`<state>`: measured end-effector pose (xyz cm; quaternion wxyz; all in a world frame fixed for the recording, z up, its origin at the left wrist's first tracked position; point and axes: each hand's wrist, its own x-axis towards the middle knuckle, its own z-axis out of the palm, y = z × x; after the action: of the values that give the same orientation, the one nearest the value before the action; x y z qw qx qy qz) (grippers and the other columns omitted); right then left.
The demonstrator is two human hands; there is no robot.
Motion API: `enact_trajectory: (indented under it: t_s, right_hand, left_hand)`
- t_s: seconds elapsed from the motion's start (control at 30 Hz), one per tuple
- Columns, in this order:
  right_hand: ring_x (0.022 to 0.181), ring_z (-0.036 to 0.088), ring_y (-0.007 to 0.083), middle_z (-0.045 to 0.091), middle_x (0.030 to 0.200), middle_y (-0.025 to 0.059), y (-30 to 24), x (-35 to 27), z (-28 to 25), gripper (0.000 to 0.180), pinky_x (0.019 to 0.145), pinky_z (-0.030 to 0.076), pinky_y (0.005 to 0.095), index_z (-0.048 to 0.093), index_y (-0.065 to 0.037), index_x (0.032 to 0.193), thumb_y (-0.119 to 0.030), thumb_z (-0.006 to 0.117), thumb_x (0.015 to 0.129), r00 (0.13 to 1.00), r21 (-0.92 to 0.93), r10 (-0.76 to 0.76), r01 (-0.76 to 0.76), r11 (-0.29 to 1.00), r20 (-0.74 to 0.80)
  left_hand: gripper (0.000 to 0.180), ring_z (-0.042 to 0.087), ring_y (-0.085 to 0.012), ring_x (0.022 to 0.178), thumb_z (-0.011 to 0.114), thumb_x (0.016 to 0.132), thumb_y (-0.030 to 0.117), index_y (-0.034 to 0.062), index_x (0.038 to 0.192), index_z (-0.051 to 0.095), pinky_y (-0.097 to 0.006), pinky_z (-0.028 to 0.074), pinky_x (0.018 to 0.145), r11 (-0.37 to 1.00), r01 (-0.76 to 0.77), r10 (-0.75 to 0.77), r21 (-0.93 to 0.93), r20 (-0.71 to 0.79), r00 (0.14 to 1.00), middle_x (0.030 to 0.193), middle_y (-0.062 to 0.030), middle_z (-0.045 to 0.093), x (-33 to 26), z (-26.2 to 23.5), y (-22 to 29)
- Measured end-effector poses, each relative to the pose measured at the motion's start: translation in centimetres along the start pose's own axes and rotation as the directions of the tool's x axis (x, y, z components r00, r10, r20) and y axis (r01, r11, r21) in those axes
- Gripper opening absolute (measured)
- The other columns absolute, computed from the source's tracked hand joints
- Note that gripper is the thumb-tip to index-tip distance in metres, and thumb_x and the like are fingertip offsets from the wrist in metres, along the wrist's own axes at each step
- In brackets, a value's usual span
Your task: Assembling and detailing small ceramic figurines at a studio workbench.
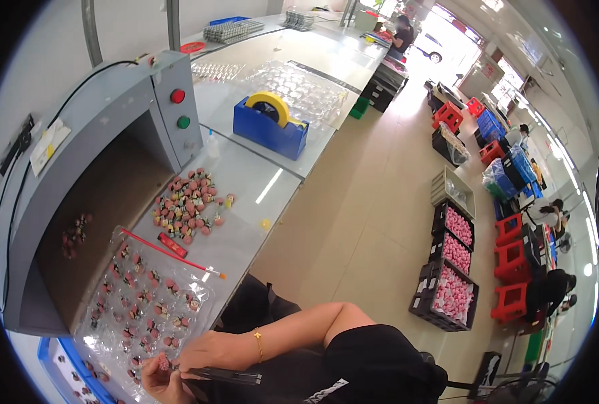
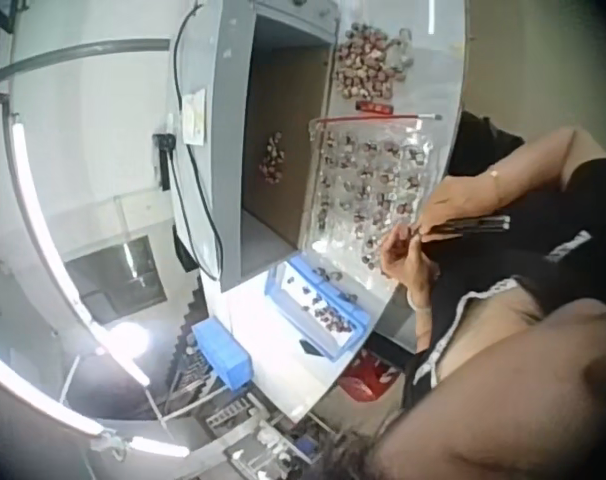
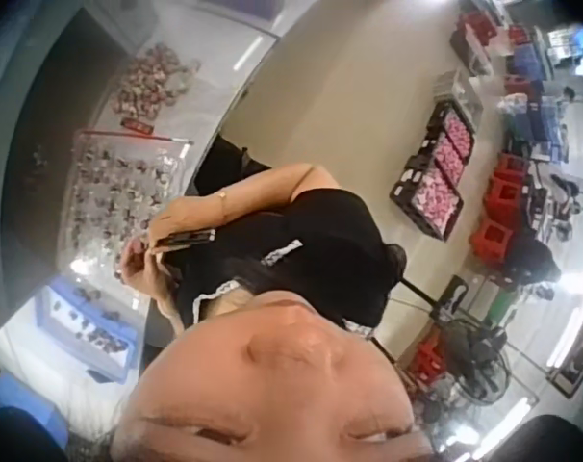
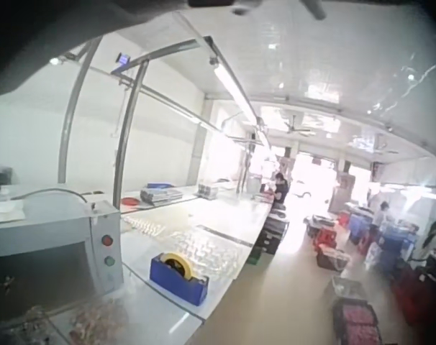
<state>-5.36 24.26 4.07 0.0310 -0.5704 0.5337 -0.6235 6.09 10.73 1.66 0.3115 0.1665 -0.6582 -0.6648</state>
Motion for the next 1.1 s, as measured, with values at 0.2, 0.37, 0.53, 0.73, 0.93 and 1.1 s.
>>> enact_trajectory:
  t_s: [0.2, 0.37, 0.53, 0.73, 0.93, 1.1]
  right_hand:
    - [0.061, 0.050, 0.0271, 0.046, 0.068, 0.0096, -0.1, -0.6, 0.5, 0.015, 0.052, 0.041, 0.0335, 0.045, -0.003, 0.075, -0.015, 0.054, 0.078, 1.000, -0.039, -0.014, 0.013, 0.999, -0.024]
    - [0.060, 0.050, 0.0266, 0.047, 0.068, 0.0091, -0.3, -0.9, 0.8, 0.015, 0.052, 0.041, 0.0331, 0.045, -0.003, 0.075, -0.014, 0.054, 0.078, 0.999, -0.021, -0.022, 0.022, 1.000, -0.042]
    - [0.060, 0.051, 0.0265, 0.047, 0.068, 0.0086, -0.5, -0.8, 0.7, 0.014, 0.052, 0.041, 0.0333, 0.045, -0.003, 0.076, -0.014, 0.054, 0.078, 0.998, -0.024, -0.022, 0.021, 0.999, -0.051]
    - [0.060, 0.051, 0.0264, 0.047, 0.068, 0.0083, -0.5, -0.8, 0.7, 0.014, 0.052, 0.041, 0.0333, 0.045, -0.004, 0.076, -0.013, 0.055, 0.077, 0.999, -0.006, -0.014, 0.014, 1.000, -0.041]
    - [0.060, 0.051, 0.0262, 0.047, 0.068, 0.0077, -0.1, -0.9, 1.3, 0.014, 0.052, 0.041, 0.0332, 0.045, -0.005, 0.075, -0.013, 0.056, 0.076, 0.994, -0.017, -0.010, 0.008, 1.000, -0.113]
    - [0.060, 0.051, 0.0272, 0.048, 0.067, 0.0076, -0.3, -0.7, 0.6, 0.014, 0.051, 0.041, 0.0335, 0.045, -0.005, 0.076, -0.013, 0.057, 0.076, 0.994, 0.019, 0.053, -0.051, 0.998, -0.091]
  left_hand:
    - [0.033, 0.050, -0.0143, 0.088, 0.063, 0.065, -0.002, -0.0002, 0.095, 0.049, -0.025, 0.039, 0.079, 0.999, -0.032, 0.033, -0.026, 0.026, 0.999, 0.095, -0.0065, 0.050, -0.5, -0.2, -0.3]
    - [0.036, 0.050, -0.0147, 0.089, 0.065, 0.065, 0.000, 0.0000, 0.096, 0.048, -0.026, 0.040, 0.079, 1.000, 0.007, -0.007, -0.009, 0.019, 1.000, 0.096, -0.0072, 0.050, -0.9, -0.2, -0.1]
    - [0.037, 0.050, -0.0146, 0.089, 0.065, 0.065, 0.000, 0.0002, 0.097, 0.047, -0.026, 0.040, 0.079, 1.000, -0.023, 0.023, 0.002, 0.017, 1.000, 0.097, -0.0076, 0.050, -1.0, -0.4, -0.5]
    - [0.036, 0.050, -0.0145, 0.089, 0.066, 0.066, 0.001, 0.0001, 0.097, 0.048, -0.025, 0.040, 0.079, 1.000, -0.017, 0.017, -0.011, 0.022, 1.000, 0.099, -0.0073, 0.049, -1.0, -0.5, -0.4]
    - [0.036, 0.050, -0.0143, 0.089, 0.066, 0.065, -0.002, 0.0000, 0.096, 0.049, -0.025, 0.040, 0.079, 0.999, -0.037, 0.038, -0.018, 0.030, 0.999, 0.098, -0.0067, 0.049, -0.9, -0.3, -0.2]
    - [0.036, 0.049, -0.0147, 0.091, 0.063, 0.064, -0.005, -0.0004, 0.097, 0.048, -0.026, 0.039, 0.080, 0.999, -0.054, 0.053, 0.009, 0.074, 0.996, 0.097, -0.0071, 0.049, -0.6, -0.2, -0.2]
